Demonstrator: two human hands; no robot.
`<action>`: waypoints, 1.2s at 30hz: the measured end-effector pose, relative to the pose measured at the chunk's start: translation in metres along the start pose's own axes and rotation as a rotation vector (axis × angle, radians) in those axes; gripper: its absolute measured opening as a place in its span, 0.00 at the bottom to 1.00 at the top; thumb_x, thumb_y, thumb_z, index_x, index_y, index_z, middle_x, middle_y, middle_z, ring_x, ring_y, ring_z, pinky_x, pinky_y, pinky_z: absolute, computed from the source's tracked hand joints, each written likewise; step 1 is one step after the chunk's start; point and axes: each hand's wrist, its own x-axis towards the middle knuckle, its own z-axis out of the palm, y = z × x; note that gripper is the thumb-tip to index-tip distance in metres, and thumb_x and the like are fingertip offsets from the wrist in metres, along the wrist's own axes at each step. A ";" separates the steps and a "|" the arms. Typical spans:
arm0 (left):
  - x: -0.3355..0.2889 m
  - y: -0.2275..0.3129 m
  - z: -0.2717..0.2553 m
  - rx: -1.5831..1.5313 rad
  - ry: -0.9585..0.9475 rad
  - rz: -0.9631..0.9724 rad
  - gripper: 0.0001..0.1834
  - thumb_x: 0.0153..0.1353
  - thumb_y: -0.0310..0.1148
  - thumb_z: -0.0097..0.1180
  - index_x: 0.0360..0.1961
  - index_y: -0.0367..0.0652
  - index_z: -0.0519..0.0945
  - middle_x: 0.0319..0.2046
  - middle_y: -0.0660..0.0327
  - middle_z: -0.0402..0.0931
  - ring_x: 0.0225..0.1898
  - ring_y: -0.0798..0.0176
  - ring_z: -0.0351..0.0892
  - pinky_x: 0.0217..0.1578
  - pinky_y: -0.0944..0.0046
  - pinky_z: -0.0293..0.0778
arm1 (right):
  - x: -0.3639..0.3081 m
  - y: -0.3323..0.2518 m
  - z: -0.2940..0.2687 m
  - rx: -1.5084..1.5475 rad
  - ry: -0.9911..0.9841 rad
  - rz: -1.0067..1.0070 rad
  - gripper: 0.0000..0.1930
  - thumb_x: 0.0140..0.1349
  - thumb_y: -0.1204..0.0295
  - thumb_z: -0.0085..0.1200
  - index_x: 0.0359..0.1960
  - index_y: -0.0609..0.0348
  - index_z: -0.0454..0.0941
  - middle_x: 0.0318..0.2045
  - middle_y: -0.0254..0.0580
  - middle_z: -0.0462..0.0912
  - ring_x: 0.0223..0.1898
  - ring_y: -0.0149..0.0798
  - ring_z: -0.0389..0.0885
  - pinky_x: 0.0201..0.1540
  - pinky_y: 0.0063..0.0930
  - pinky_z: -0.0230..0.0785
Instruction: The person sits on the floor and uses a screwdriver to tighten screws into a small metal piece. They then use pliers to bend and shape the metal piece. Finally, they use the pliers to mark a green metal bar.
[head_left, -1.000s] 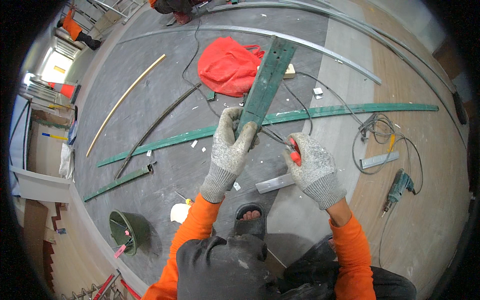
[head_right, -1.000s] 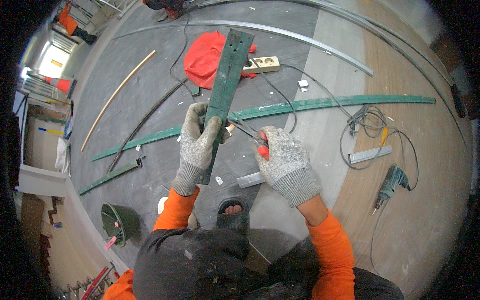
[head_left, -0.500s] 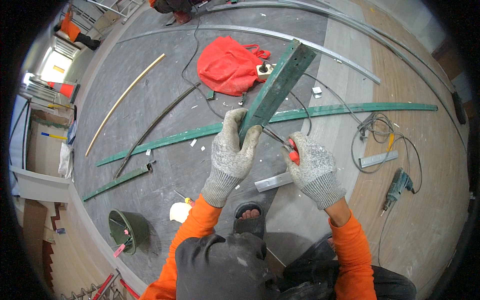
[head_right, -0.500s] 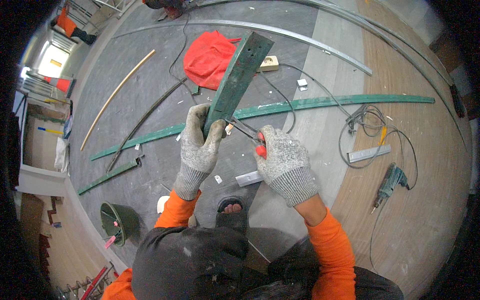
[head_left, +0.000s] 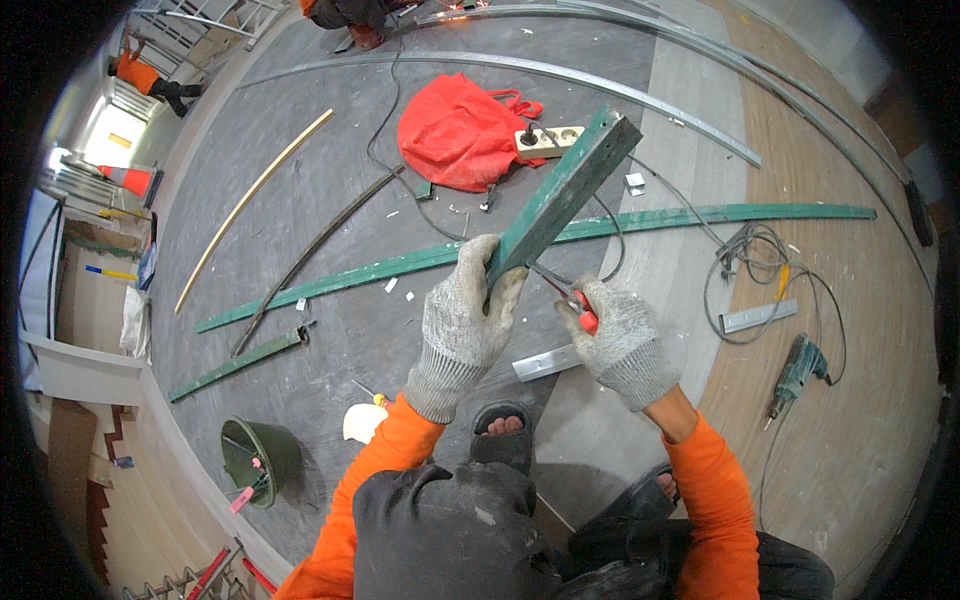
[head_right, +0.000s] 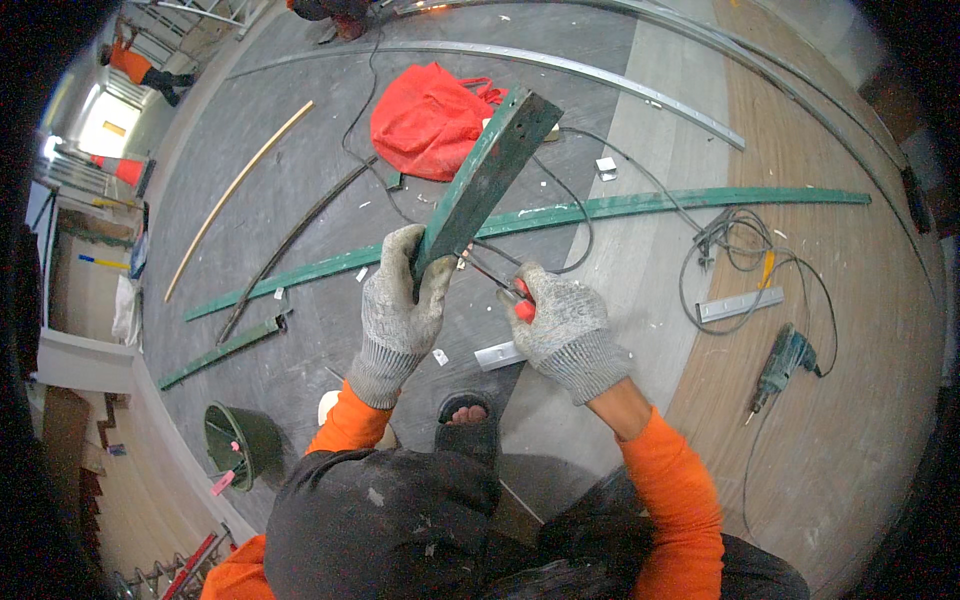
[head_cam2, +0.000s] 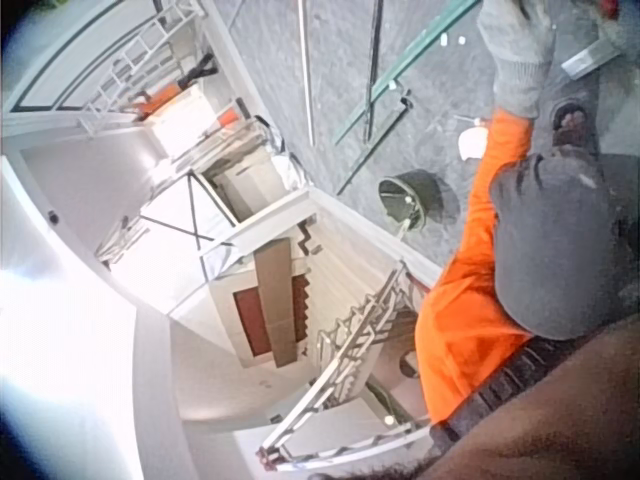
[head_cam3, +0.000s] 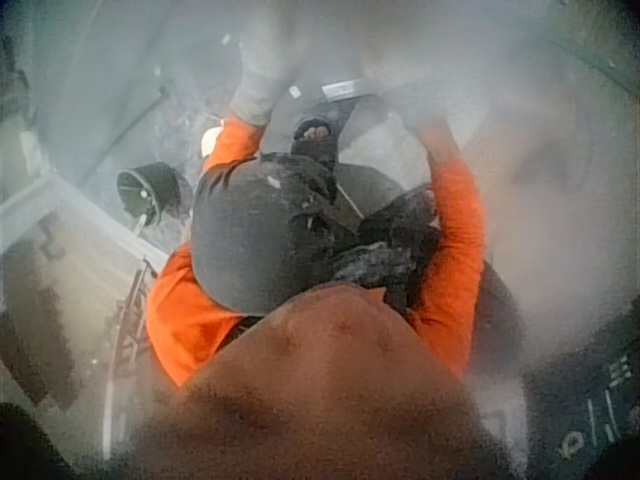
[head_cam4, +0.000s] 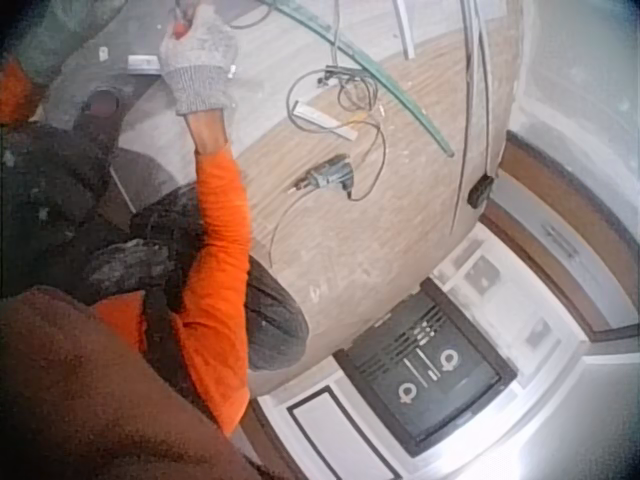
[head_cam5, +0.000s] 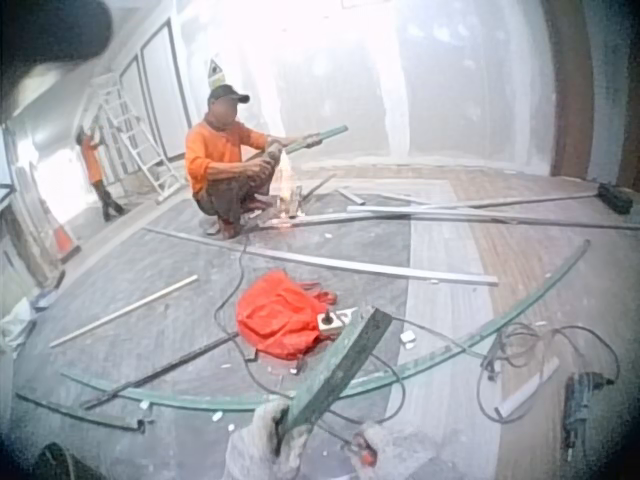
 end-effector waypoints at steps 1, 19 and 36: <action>-0.002 -0.001 0.000 0.001 -0.003 0.000 0.21 0.69 0.35 0.63 0.57 0.39 0.72 0.37 0.43 0.83 0.37 0.43 0.88 0.36 0.53 0.81 | 0.000 0.001 0.004 0.012 -0.008 0.012 0.14 0.65 0.62 0.60 0.46 0.57 0.77 0.33 0.56 0.85 0.36 0.60 0.86 0.40 0.53 0.76; -0.019 -0.026 -0.007 0.077 -0.209 -0.032 0.29 0.68 0.33 0.62 0.65 0.41 0.64 0.41 0.38 0.82 0.43 0.33 0.85 0.39 0.45 0.80 | -0.004 0.008 0.042 0.052 0.073 -0.013 0.14 0.69 0.61 0.60 0.41 0.60 0.78 0.26 0.56 0.82 0.28 0.58 0.83 0.34 0.50 0.74; 0.001 -0.013 -0.043 -0.685 -0.517 -0.629 0.21 0.73 0.35 0.53 0.61 0.37 0.66 0.31 0.62 0.78 0.21 0.73 0.73 0.25 0.69 0.73 | -0.008 0.022 0.037 0.068 0.012 -0.176 0.15 0.65 0.61 0.63 0.44 0.59 0.78 0.32 0.56 0.82 0.36 0.59 0.83 0.40 0.48 0.75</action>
